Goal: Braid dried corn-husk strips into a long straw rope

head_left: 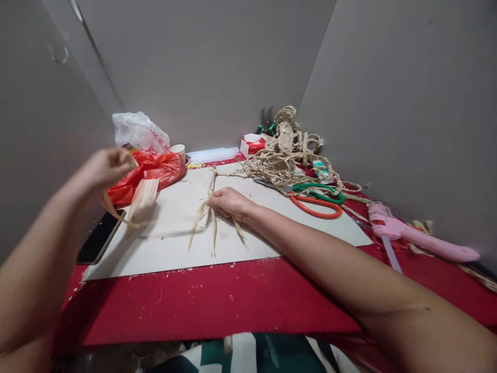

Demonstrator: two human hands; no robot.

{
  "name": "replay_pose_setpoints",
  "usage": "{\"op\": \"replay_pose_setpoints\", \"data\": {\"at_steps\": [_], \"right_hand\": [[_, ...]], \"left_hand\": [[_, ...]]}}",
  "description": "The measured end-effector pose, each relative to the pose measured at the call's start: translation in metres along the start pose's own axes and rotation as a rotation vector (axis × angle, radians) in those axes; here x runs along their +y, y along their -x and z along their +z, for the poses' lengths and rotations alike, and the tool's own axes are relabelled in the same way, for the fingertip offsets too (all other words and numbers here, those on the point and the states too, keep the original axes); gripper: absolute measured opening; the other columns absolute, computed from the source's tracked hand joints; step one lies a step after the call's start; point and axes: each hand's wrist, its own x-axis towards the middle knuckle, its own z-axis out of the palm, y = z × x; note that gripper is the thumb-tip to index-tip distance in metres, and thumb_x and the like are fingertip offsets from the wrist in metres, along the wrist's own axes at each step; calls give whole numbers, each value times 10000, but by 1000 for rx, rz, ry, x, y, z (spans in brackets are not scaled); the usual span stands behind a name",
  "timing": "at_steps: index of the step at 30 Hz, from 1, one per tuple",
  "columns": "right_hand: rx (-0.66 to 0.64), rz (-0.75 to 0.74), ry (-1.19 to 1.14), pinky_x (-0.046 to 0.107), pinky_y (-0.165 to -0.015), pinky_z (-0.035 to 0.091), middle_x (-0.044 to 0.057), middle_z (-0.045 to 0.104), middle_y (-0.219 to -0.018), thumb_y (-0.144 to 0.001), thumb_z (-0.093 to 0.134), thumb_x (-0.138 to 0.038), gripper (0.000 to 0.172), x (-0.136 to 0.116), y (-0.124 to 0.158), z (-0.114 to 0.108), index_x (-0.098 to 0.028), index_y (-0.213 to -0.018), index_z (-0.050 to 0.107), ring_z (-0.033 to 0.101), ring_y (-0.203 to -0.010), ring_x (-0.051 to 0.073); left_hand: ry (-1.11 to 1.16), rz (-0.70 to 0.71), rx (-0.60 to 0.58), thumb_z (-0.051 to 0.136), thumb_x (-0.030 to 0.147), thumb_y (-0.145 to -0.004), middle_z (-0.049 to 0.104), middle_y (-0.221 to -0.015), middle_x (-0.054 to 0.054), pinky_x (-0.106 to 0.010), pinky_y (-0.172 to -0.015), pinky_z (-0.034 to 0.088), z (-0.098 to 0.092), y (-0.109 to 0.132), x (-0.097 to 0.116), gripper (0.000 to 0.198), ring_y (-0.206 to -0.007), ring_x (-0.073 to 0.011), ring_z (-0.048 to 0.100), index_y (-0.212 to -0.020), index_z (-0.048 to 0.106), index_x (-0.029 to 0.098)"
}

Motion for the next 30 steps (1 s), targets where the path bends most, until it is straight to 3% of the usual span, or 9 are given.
{"op": "replay_pose_setpoints", "data": {"at_steps": [2,5,10,13,16,18,23,26,30], "right_hand": [[33,-13,70,213,-358,135,-81,305,-336,-713,547,-171,172,1,-1,-1,-151,-556,480,235,-299,42],[90,-112,261,209,-399,181,-63,340,-380,-688,542,-140,175,5,-5,-3,-140,-525,480,280,-352,40],[202,-322,446,214,-435,205,-42,350,-418,-632,567,-70,220,9,-9,-6,-140,-455,457,319,-423,48],[99,-213,268,210,-394,181,-50,348,-395,-658,588,-112,202,2,-6,-7,-141,-487,485,291,-370,41],[-21,-46,-4,204,-343,133,-77,307,-356,-690,618,-202,206,-5,-1,-7,-151,-536,492,220,-307,31],[-76,7,-148,194,-325,114,-95,274,-341,-665,663,-233,254,-7,0,-7,-159,-531,460,178,-298,21],[-147,5,-287,171,-311,118,-104,274,-339,-631,705,-270,311,-5,0,-9,-161,-533,430,183,-301,13],[-151,-16,-262,169,-309,132,-97,296,-342,-647,695,-281,301,-5,0,-11,-156,-538,444,205,-302,16],[-193,-29,-222,171,-312,123,-102,297,-340,-640,711,-299,311,-4,-3,-17,-155,-553,449,198,-304,16]], "left_hand": [[-416,-64,1,491,245,-773,421,-571,12,-269,-557,306,26,-1,-18,109,-524,-108,354,-739,556,166],[-685,-17,-76,391,200,-827,491,-677,-19,-269,-619,331,49,5,-40,184,-605,-135,438,-886,563,169],[-905,41,-214,294,206,-887,569,-882,-87,-286,-652,377,40,13,-62,295,-701,-165,529,-982,568,154],[-873,64,-149,327,236,-881,578,-997,-149,-358,-711,408,35,11,-65,321,-839,-248,566,-1081,558,135],[-613,128,73,460,311,-825,524,-1197,-208,-441,-839,394,49,12,-49,454,-1061,-331,507,-1233,482,111],[-247,164,121,501,369,-805,546,-1200,-179,-409,-871,400,72,18,-24,461,-1079,-292,516,-1195,517,123],[657,-27,-377,566,448,-761,615,-643,-47,-261,-546,432,143,41,45,307,-556,-136,572,-745,549,142],[917,-110,-414,657,371,-708,535,-517,13,-207,-455,338,166,45,59,275,-427,-72,461,-684,489,155],[1207,-261,-551,657,285,-715,600,-601,-34,-223,-508,394,167,42,55,227,-506,-99,547,-696,473,153]]}}
